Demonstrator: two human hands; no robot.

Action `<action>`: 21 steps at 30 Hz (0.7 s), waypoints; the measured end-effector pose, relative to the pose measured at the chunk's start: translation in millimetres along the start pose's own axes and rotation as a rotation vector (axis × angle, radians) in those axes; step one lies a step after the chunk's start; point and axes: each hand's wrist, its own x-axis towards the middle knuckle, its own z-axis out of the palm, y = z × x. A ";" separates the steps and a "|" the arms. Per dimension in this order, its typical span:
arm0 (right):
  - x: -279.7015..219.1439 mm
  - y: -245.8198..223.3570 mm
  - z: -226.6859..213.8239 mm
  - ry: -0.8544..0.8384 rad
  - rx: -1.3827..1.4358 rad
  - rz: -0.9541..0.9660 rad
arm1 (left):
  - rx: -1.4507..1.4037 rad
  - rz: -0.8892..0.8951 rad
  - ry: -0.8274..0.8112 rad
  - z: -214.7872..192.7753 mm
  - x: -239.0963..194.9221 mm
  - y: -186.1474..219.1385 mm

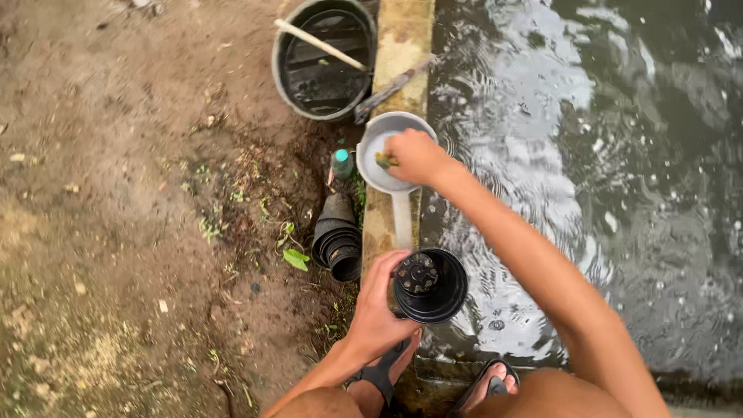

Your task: The person stands at a concrete water trough and washes black plastic plant pots. They repeatedly dip the pots into the water, scrub them with a yellow sponge, and rinse them. The person handles the pots one at a time, turning them over to clean both the interior and exterior surfaces.

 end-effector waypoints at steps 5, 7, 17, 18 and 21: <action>42.7 22.8 83.2 0.041 -0.204 0.191 | 0.006 0.050 0.029 5.3 10.1 -0.8; 53.8 28.4 104.0 0.063 -0.160 0.184 | 0.029 0.030 0.015 5.5 12.2 -1.5; 64.8 21.6 126.6 0.269 -0.157 0.189 | 0.077 -0.024 -0.050 15.5 25.1 -2.3; 59.6 24.8 117.7 0.235 -0.124 0.185 | 0.076 -0.039 -0.046 14.9 28.9 -4.8; 40.0 15.7 83.2 0.119 0.005 0.149 | 0.075 0.013 -0.017 15.6 31.8 -9.8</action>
